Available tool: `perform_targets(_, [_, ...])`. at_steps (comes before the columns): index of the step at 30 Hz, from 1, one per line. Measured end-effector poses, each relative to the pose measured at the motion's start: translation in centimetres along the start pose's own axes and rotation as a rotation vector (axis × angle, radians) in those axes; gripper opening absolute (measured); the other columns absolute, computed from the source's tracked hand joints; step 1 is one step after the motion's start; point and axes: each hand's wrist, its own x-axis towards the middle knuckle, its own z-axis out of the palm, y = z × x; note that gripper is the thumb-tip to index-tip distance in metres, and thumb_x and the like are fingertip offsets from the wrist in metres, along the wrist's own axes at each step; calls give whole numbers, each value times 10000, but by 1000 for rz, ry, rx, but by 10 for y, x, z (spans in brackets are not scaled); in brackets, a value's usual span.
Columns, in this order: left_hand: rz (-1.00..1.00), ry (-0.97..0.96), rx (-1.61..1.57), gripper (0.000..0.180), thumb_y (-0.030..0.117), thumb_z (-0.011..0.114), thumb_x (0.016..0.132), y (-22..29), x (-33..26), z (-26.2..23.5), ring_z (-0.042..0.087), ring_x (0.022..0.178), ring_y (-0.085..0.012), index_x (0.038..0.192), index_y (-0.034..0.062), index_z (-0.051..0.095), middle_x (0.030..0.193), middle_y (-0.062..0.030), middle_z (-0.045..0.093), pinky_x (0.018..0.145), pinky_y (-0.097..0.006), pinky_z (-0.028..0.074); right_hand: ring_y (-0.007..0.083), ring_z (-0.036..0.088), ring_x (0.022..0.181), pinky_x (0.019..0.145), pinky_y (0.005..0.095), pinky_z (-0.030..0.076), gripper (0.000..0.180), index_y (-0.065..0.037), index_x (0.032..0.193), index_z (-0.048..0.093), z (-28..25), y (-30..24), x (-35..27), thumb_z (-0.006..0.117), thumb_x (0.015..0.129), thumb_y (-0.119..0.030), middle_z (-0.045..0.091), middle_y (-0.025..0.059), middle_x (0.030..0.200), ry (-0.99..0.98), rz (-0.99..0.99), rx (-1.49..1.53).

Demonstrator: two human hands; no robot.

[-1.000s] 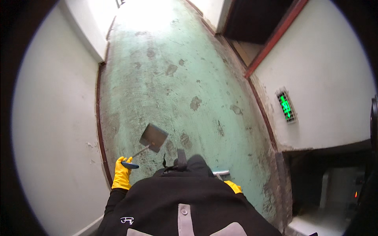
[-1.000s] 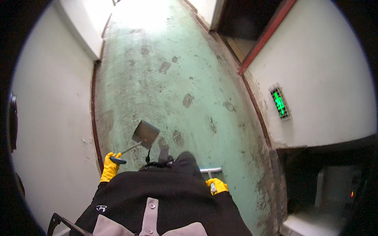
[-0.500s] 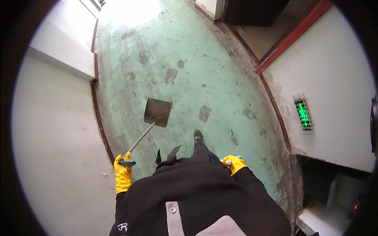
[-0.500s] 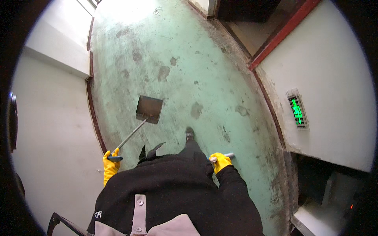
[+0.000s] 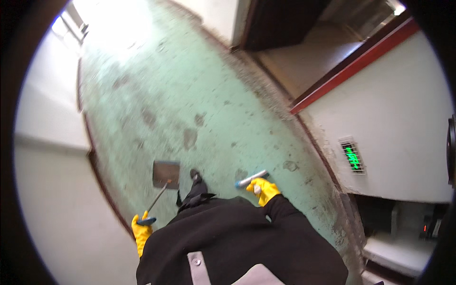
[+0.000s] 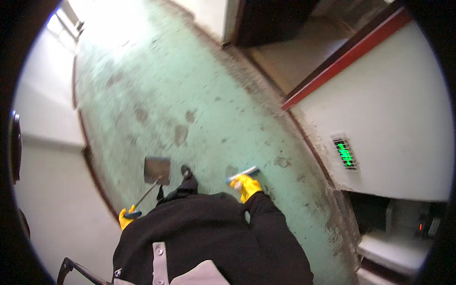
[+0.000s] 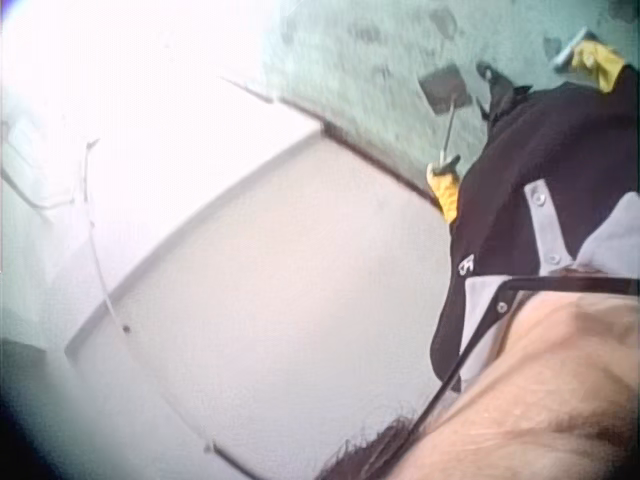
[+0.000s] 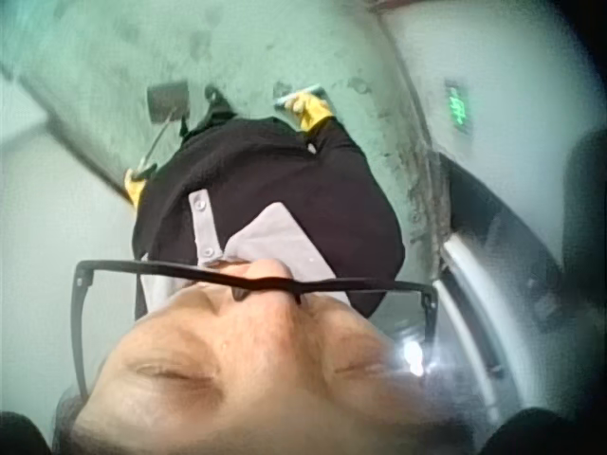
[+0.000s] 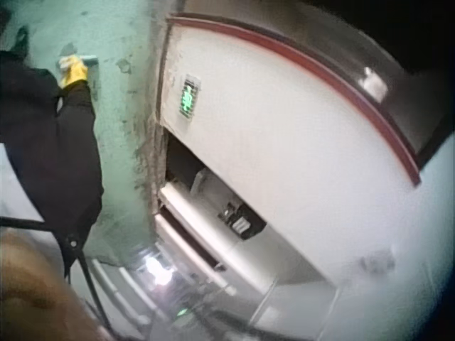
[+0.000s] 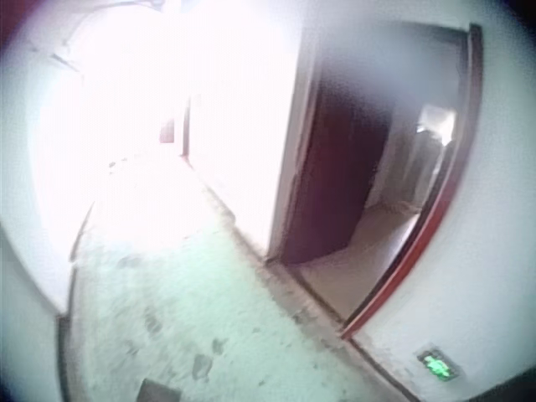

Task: The person puts on yellow rubber gloves, then uses a broom and dustpan to sweep debris along a hallway floor. They walk through the corridor, sweeping toward a collection point and continuing to gather scattered dirt and small items.

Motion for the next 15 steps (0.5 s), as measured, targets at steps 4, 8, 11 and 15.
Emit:
perform_targets(4, [426,270,35,352,386,553,766,76,56,29,513,514,-191,894,58,569,894,-140,647,468,-263,428,159,519,599,595,260,418,122,16,742,565,-3,36,17,549,773,-101,555,70,655,73,-200,24])
perform_targets(8, [169,245,64,300,339,579,756,156,103,72,575,610,-206,907,82,550,948,-149,637,519,-262,486,167,528,636,633,270,421,115,15,739,568,17,36,35,550,770,-94,559,78,672,125,-359,125])
perform_targets(11, [167,148,29,303,341,581,758,226,164,113,557,517,-216,850,53,558,912,-166,645,453,-276,467,172,535,665,661,277,423,109,15,736,570,53,-2,76,550,768,-88,563,83,686,149,-506,275])
perform_targets(15, [350,261,-89,331,318,579,773,272,225,143,581,597,-256,967,56,520,1009,-188,613,501,-325,488,135,531,688,664,266,418,37,-21,728,558,84,-61,145,548,752,-47,563,53,732,238,-468,89])
